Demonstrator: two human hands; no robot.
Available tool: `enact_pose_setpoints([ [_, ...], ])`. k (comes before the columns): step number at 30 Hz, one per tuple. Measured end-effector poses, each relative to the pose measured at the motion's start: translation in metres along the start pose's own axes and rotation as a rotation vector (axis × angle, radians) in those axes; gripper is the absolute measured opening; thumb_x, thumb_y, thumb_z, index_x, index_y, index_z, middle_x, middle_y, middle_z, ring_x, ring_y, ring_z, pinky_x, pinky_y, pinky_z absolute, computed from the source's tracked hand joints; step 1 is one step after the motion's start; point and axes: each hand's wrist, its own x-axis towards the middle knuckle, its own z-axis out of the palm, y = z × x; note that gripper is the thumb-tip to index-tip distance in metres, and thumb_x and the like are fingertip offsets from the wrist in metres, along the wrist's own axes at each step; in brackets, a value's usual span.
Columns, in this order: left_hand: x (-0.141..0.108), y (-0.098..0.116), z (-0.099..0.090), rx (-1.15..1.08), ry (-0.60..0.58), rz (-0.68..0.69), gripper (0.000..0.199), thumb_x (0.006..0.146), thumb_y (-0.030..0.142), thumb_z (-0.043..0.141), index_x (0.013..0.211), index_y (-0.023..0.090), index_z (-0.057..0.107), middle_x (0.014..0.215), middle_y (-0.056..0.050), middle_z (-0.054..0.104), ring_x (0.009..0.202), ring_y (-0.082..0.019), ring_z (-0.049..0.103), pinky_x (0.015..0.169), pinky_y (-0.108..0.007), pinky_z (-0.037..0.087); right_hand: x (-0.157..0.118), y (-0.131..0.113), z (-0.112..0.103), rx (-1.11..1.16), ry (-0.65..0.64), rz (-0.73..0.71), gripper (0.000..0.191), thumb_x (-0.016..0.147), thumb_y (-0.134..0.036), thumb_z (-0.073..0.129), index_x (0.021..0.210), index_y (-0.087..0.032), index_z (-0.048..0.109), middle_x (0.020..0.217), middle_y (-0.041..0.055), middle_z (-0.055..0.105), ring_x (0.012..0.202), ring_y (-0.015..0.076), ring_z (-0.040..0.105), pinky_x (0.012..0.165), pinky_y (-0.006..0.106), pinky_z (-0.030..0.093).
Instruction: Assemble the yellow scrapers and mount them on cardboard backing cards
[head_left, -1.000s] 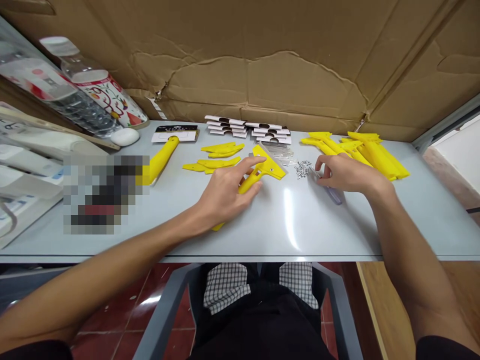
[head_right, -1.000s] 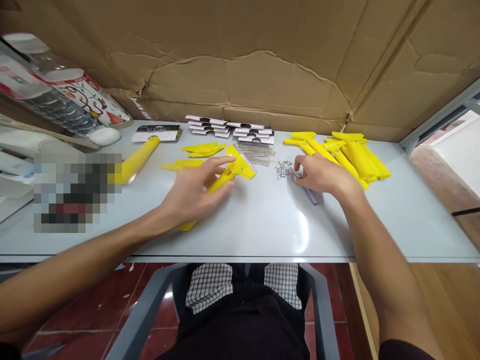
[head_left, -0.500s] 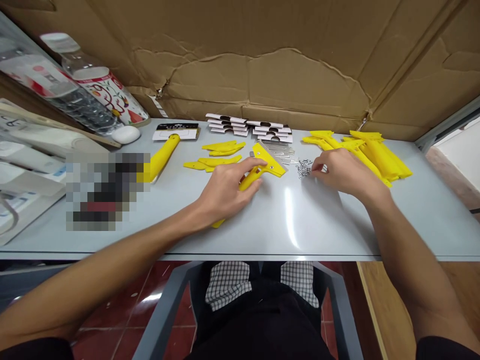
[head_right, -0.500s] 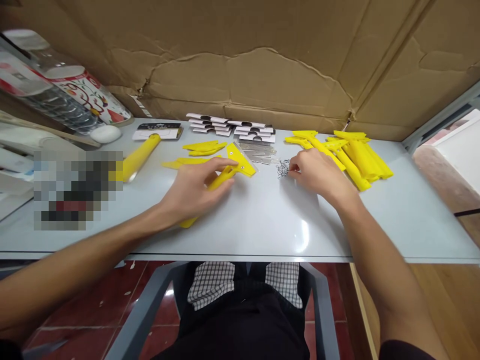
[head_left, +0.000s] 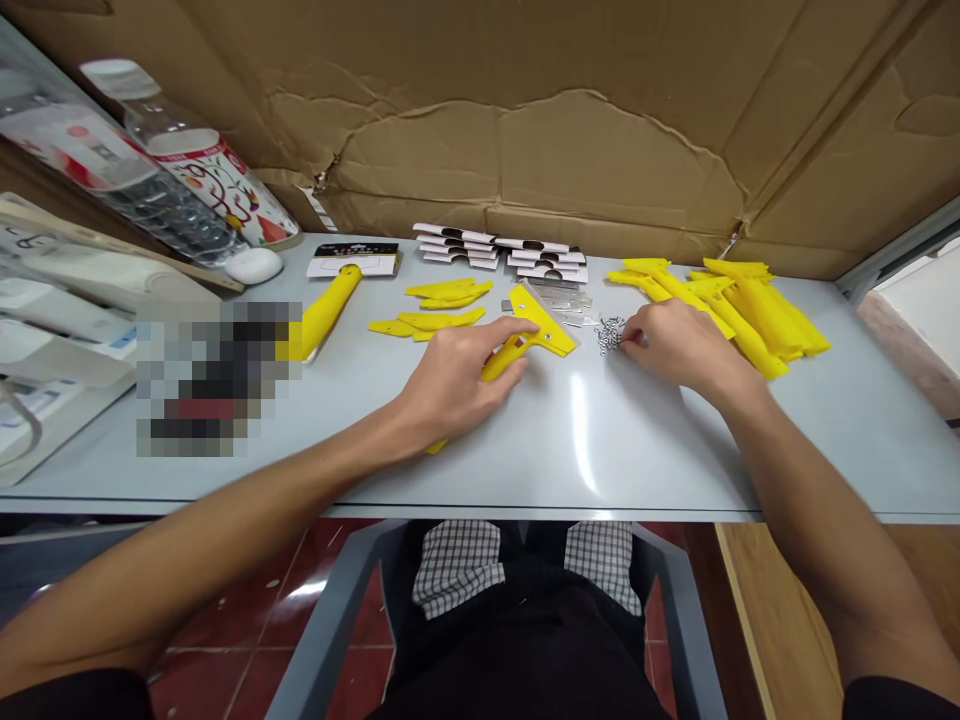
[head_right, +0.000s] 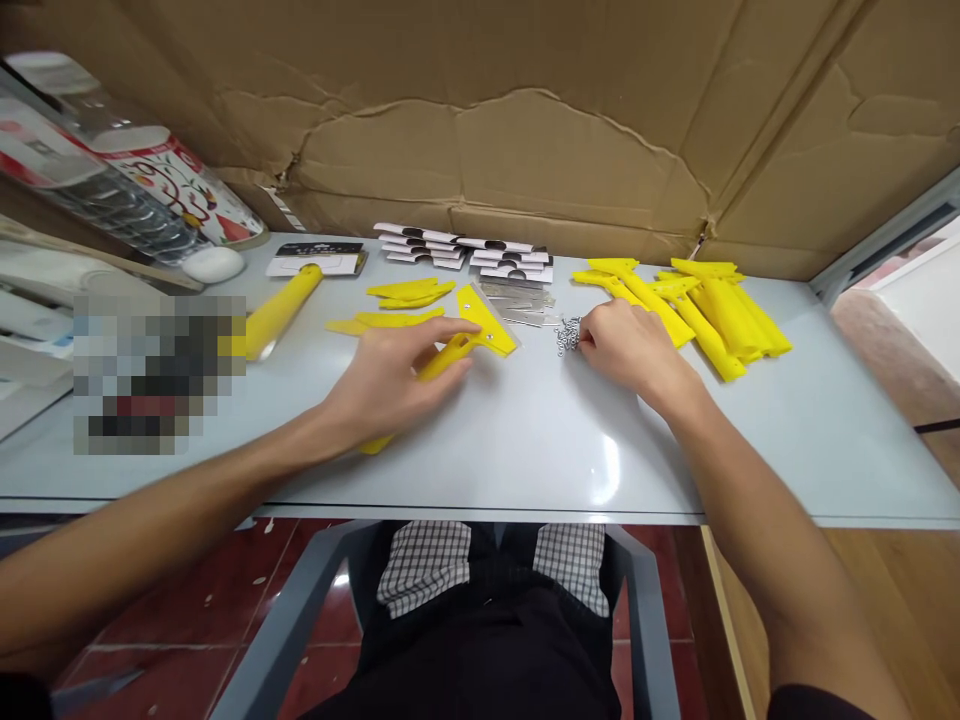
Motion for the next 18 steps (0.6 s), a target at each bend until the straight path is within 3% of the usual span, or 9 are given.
enact_pose_setpoints([
  [5,-0.0029,-0.0043,0.0031,0.031,-0.020,0.071,0.038,0.100,0.024,0.065,0.136,0.020,0.077,0.128,-0.011,0.083,0.111,-0.028,0.079,0.101,-0.045,0.061,-0.0009,-0.0008,-0.0012,-0.054,-0.024,0.024,0.021,0.089,-0.024,0.060,0.088,-0.024,0.081,0.096,0.0130,0.079,0.086,0.0327,0.067,0.065,0.044,0.040],
  [11,-0.0084,-0.0100,0.0053,0.149,-0.142,0.110,0.049,0.102,0.021,0.063,0.150,0.029,0.070,0.117,-0.010,0.081,0.091,-0.025,0.077,0.087,-0.041,0.062,-0.0020,-0.0011,-0.0013,-0.099,-0.012,0.031,0.020,0.090,-0.023,0.058,0.084,-0.025,0.078,0.092,0.0125,0.077,0.083,0.0319,0.067,0.062,0.042,0.036],
  [15,-0.0099,-0.0083,0.0042,0.244,-0.167,0.112,0.050,0.105,0.019,0.058,0.151,0.035,0.070,0.123,-0.012,0.075,0.089,-0.024,0.074,0.080,-0.038,0.060,-0.0016,-0.0007,-0.0002,-0.093,-0.004,0.024,0.022,0.093,-0.028,0.059,0.084,-0.025,0.079,0.092,0.0123,0.078,0.083,0.0323,0.067,0.062,0.041,0.036],
  [18,-0.0099,-0.0074,0.0046,0.232,-0.159,0.108,0.048,0.106,0.019,0.058,0.149,0.034,0.071,0.129,-0.012,0.074,0.095,-0.025,0.074,0.084,-0.040,0.061,-0.0009,0.0000,0.0003,-0.076,-0.014,0.033,0.023,0.095,-0.032,0.060,0.087,-0.025,0.081,0.096,0.0133,0.079,0.088,0.0341,0.068,0.065,0.043,0.040],
])
